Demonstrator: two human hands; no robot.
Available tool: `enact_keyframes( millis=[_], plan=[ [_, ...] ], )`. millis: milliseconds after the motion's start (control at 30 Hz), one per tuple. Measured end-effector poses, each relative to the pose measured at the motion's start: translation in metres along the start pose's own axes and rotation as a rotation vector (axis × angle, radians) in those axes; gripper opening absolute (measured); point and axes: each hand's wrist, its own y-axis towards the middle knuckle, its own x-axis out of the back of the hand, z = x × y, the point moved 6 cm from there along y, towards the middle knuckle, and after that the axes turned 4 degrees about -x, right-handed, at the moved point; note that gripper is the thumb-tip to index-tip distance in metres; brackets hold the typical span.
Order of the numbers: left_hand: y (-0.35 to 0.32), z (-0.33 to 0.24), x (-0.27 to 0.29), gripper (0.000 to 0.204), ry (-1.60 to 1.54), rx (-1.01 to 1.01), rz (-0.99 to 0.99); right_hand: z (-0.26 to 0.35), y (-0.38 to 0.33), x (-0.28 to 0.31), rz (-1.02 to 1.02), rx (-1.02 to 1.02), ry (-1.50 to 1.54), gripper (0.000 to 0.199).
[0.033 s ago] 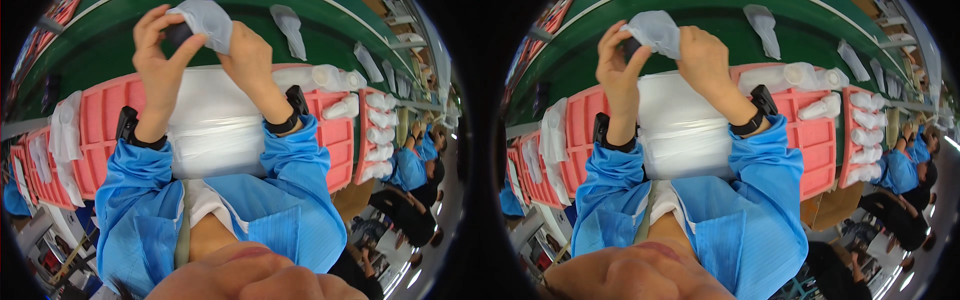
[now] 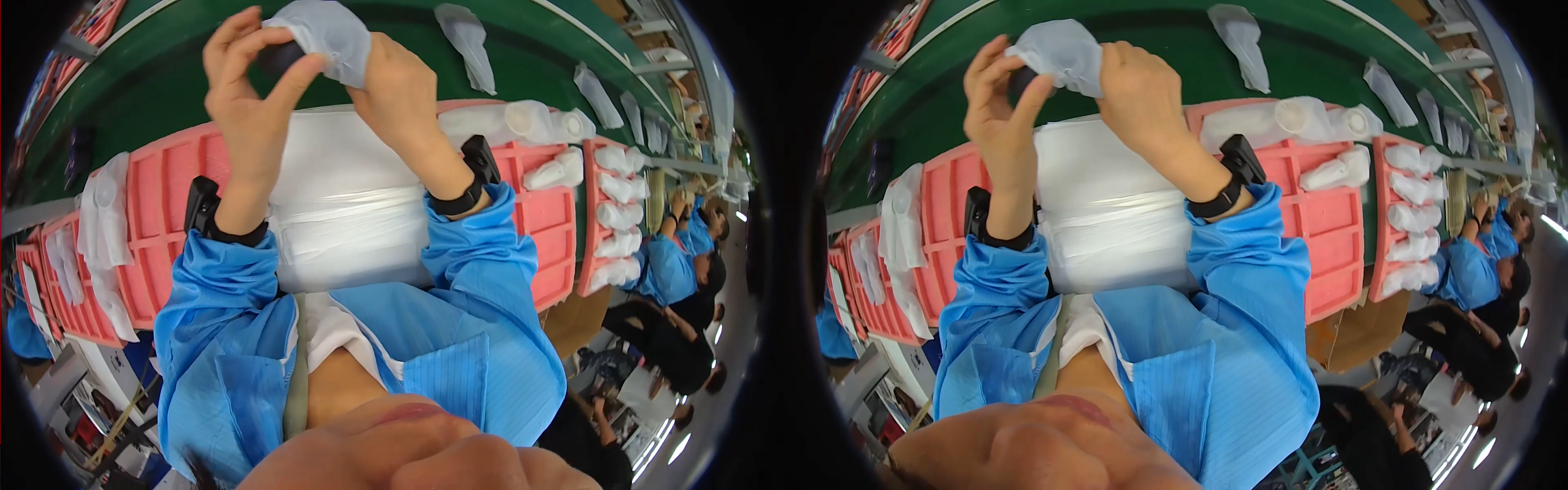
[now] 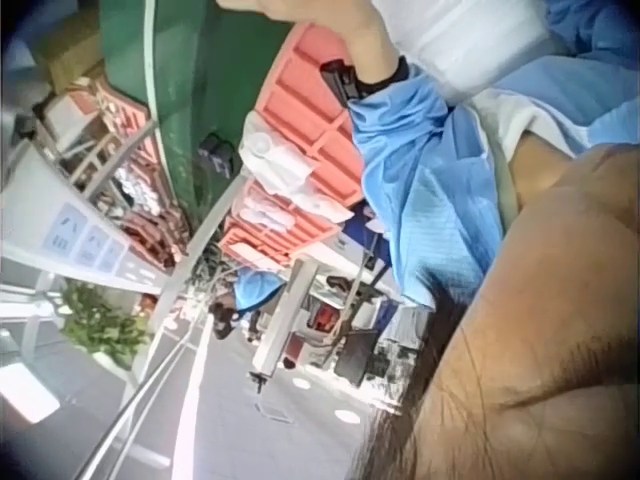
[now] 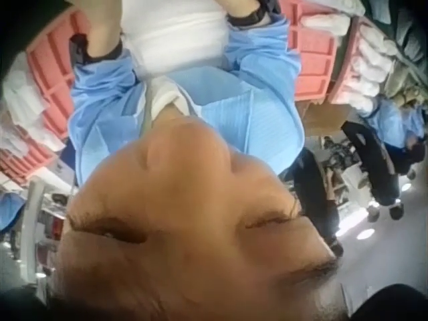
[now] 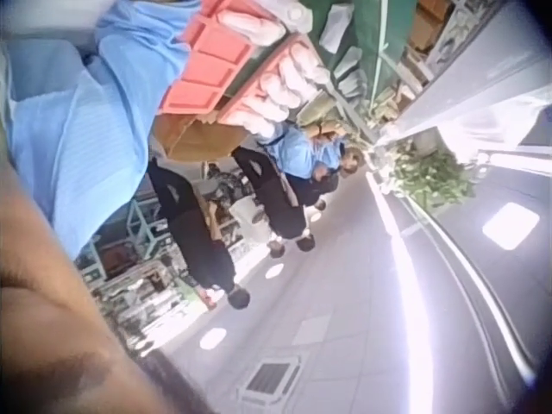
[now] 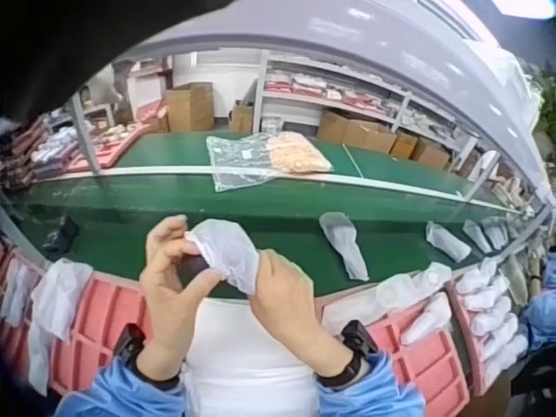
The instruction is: Packing small electronic components into plastic bags and sealing them with tape at a manual assembly station.
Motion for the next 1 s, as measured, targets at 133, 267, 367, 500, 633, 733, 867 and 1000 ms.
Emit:
enact_keyframes(
  millis=[133, 267, 367, 500, 633, 733, 867, 1000],
  plan=[
    [0.001, -0.011, -0.001, 0.033, 0.356, -0.186, 0.056, 0.002, 0.001, 0.005, -0.027, 0.019, -0.018, 0.032],
    [-0.001, -0.014, -0.003, 0.023, 0.258, -0.121, -0.041, 0.004, 0.002, 0.008, -0.067, 0.023, -0.037, 0.032],
    [0.0, -0.02, -0.007, 0.015, 0.172, 0.006, -0.137, 0.006, 0.0, 0.006, -0.056, 0.029, -0.02, 0.032],
    [-0.002, -0.025, -0.011, 0.014, 0.353, -0.225, -0.008, 0.003, -0.004, 0.002, -0.005, 0.012, 0.016, 0.033],
    [-0.004, -0.023, -0.009, 0.015, 0.507, -0.246, 0.046, -0.002, -0.002, 0.003, 0.012, -0.081, 0.054, 0.034],
    [-0.001, -0.015, -0.004, 0.015, 0.501, -0.19, 0.015, -0.01, -0.003, 0.007, 0.029, -0.203, 0.047, 0.034],
    [0.001, -0.002, 0.007, 0.014, 0.417, -0.077, 0.009, -0.011, -0.005, -0.006, 0.204, -0.297, 0.394, 0.036],
    [0.002, 0.017, 0.014, 0.014, 0.091, 0.154, -0.056, -0.01, -0.009, -0.01, 0.488, -0.502, 0.681, 0.037]
  ],
)
